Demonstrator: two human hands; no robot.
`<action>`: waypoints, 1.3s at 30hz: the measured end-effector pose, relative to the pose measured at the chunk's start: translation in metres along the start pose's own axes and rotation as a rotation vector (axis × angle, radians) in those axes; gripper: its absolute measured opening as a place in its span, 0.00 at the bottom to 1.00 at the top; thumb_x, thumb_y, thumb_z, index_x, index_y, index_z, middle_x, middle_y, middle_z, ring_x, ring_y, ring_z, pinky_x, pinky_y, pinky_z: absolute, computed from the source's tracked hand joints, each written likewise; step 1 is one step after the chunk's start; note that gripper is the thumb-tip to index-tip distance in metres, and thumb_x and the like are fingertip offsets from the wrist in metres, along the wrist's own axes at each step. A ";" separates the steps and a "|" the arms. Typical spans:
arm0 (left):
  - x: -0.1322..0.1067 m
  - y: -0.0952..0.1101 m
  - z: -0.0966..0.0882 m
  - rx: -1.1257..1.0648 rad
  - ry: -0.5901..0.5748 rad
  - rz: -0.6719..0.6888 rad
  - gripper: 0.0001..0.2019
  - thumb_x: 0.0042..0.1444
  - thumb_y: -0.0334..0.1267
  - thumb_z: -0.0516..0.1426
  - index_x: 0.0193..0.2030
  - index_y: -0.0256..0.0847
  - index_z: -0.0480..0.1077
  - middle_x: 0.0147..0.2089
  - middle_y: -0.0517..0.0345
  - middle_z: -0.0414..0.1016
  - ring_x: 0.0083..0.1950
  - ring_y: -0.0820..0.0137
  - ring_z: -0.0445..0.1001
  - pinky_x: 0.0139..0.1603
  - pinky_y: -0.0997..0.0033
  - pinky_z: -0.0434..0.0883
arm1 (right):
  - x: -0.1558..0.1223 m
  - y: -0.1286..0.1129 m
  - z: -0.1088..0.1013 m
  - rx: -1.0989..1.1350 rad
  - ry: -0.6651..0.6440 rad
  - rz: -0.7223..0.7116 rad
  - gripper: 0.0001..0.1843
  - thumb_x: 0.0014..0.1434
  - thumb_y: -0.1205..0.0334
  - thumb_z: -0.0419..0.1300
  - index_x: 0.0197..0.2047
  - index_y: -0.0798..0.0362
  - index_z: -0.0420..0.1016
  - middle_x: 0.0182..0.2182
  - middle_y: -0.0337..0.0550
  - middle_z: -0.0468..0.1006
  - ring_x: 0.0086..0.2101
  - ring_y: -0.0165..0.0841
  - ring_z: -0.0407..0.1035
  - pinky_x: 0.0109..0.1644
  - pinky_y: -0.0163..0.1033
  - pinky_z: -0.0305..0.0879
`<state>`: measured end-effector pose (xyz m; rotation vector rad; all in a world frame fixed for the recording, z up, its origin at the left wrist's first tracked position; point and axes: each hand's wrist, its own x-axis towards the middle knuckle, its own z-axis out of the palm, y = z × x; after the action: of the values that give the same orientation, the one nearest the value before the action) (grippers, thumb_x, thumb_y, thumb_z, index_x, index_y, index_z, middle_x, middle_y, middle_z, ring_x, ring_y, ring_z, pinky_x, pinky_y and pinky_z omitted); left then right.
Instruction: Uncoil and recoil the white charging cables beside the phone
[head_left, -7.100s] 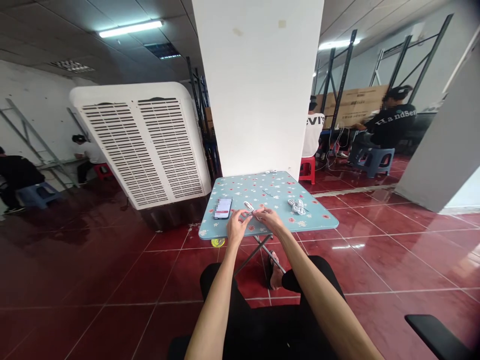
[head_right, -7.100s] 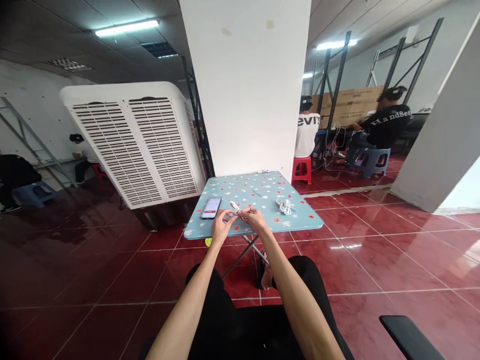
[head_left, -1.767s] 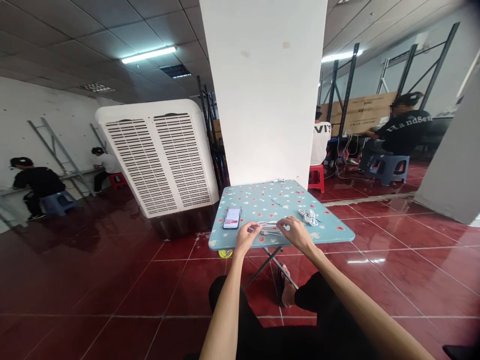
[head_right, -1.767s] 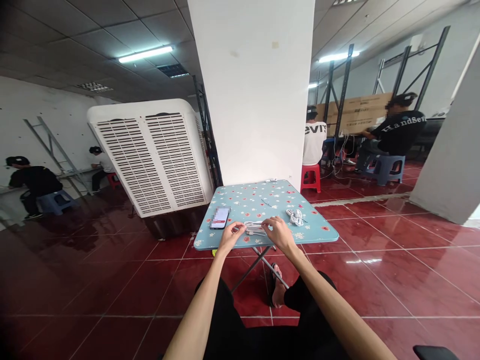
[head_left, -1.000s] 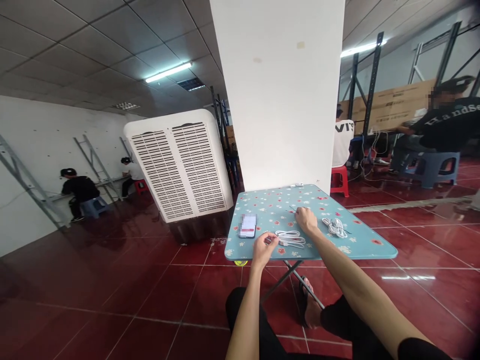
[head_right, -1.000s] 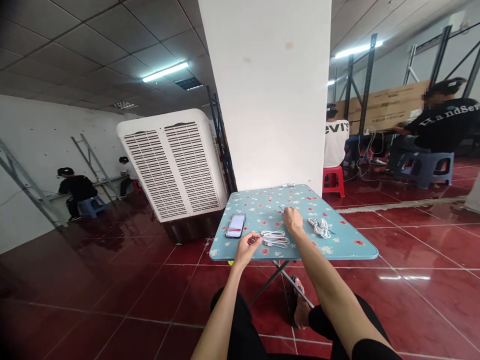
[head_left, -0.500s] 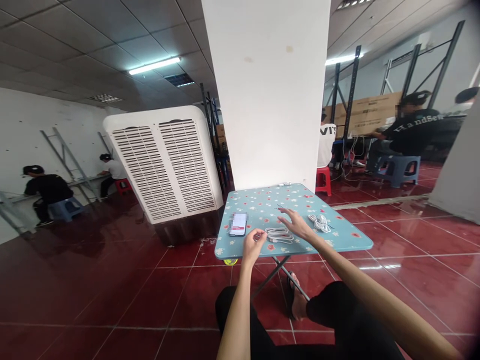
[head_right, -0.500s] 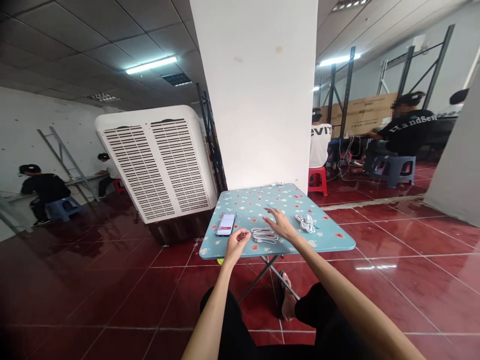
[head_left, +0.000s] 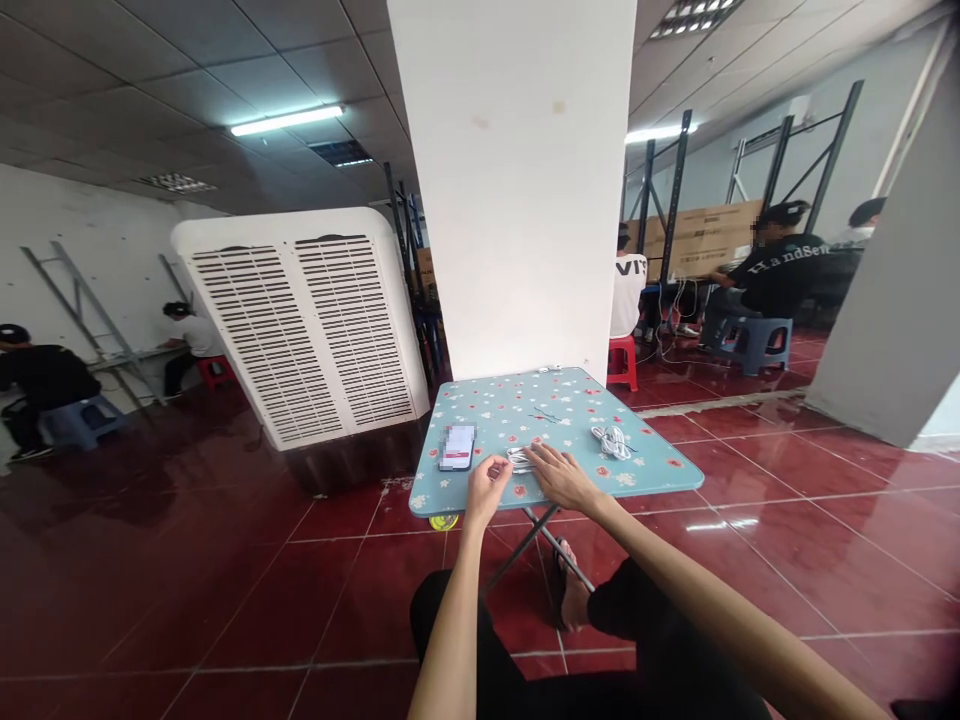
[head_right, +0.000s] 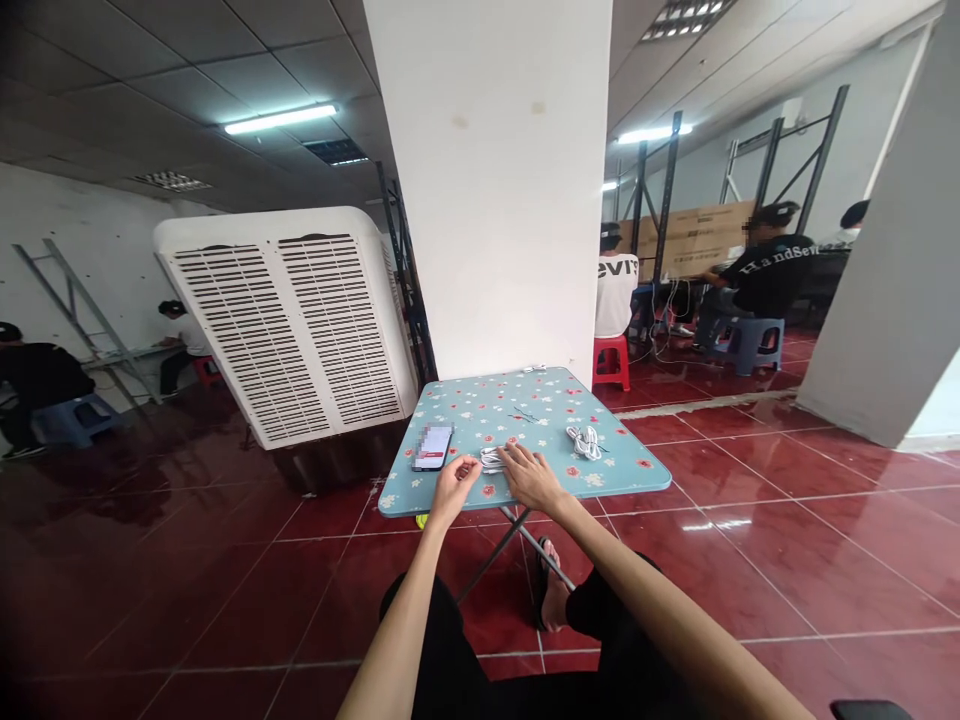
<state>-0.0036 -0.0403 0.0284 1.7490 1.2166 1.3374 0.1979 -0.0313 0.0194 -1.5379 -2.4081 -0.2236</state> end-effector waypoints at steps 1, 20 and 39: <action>0.000 0.000 0.000 0.009 0.001 -0.006 0.14 0.59 0.50 0.58 0.37 0.41 0.75 0.36 0.57 0.78 0.37 0.68 0.73 0.43 0.70 0.68 | 0.007 0.003 -0.001 0.011 -0.012 0.003 0.31 0.72 0.61 0.40 0.76 0.50 0.53 0.72 0.53 0.57 0.70 0.45 0.52 0.67 0.56 0.58; -0.005 0.004 0.000 0.044 0.007 0.025 0.15 0.60 0.51 0.57 0.38 0.42 0.76 0.38 0.56 0.78 0.38 0.68 0.73 0.42 0.70 0.69 | 0.003 0.085 -0.061 0.007 0.375 0.692 0.32 0.66 0.47 0.53 0.65 0.60 0.67 0.60 0.67 0.68 0.60 0.60 0.57 0.61 0.62 0.52; -0.004 -0.001 0.003 0.088 0.025 0.001 0.13 0.59 0.50 0.58 0.38 0.43 0.76 0.37 0.59 0.78 0.36 0.70 0.72 0.42 0.71 0.68 | 0.018 0.089 -0.047 0.264 0.140 0.644 0.18 0.67 0.53 0.55 0.46 0.59 0.78 0.47 0.65 0.79 0.52 0.54 0.69 0.53 0.54 0.63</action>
<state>-0.0012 -0.0429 0.0250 1.7986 1.3068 1.3284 0.2782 0.0092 0.0681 -1.9793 -1.6452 0.1129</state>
